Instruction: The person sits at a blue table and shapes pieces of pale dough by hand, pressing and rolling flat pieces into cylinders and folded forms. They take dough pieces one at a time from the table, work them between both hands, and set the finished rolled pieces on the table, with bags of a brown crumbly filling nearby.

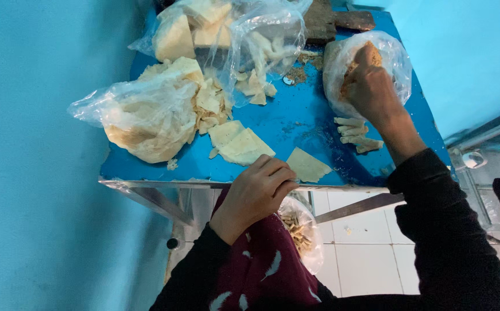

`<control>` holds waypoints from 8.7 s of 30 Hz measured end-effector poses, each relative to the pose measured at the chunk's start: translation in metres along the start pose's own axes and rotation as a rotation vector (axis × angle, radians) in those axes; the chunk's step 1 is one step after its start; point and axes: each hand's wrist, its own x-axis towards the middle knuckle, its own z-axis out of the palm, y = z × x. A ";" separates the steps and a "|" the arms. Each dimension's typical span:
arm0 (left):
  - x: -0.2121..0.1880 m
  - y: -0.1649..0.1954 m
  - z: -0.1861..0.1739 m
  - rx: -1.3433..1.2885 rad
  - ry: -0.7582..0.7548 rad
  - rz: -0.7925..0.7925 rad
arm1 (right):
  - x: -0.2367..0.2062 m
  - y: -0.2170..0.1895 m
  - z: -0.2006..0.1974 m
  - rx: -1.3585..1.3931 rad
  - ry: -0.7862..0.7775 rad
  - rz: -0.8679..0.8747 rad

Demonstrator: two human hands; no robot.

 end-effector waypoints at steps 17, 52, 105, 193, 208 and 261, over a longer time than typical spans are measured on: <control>0.002 0.005 -0.002 -0.030 0.122 -0.102 | -0.009 0.028 0.008 -0.150 -0.022 0.089; 0.010 0.013 0.008 -0.030 0.136 -0.383 | -0.138 -0.092 -0.009 0.275 -0.073 0.218; 0.011 0.003 0.025 0.272 0.034 0.045 | -0.123 -0.087 -0.018 0.324 -0.167 -0.113; 0.015 0.017 0.017 0.221 0.063 -0.216 | -0.089 -0.090 -0.016 0.421 -0.248 -0.100; -0.008 0.031 0.008 0.099 0.061 -0.243 | -0.131 -0.102 -0.016 0.458 -0.109 0.037; -0.010 0.039 0.024 0.224 0.235 -0.180 | -0.134 -0.106 -0.013 0.461 -0.177 0.114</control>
